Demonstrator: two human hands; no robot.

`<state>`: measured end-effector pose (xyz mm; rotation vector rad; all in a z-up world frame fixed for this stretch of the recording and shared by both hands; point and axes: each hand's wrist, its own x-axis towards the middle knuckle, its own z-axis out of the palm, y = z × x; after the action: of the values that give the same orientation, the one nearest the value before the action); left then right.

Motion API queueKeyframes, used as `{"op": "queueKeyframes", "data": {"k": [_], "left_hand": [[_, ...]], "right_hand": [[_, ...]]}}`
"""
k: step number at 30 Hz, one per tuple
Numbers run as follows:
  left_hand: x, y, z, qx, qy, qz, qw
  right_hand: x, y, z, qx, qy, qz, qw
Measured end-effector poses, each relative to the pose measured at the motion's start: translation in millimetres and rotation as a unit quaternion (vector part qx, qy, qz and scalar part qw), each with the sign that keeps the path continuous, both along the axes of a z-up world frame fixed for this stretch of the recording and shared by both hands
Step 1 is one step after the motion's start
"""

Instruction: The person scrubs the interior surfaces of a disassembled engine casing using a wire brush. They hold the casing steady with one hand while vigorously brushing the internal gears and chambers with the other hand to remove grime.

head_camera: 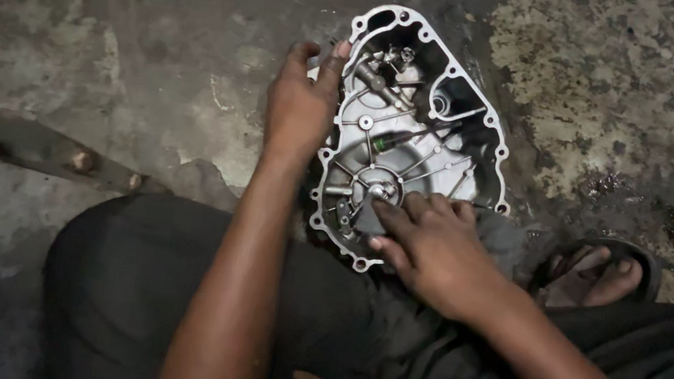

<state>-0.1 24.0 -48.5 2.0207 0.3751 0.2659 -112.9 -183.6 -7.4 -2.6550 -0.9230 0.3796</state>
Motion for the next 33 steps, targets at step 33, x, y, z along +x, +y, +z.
{"op": "queueKeyframes", "data": {"k": [33], "left_hand": [[29,25,-27,-0.086,0.043,0.019,0.995]], "right_hand": [[33,-151,75,0.171,-0.113,-0.403,0.892]]}}
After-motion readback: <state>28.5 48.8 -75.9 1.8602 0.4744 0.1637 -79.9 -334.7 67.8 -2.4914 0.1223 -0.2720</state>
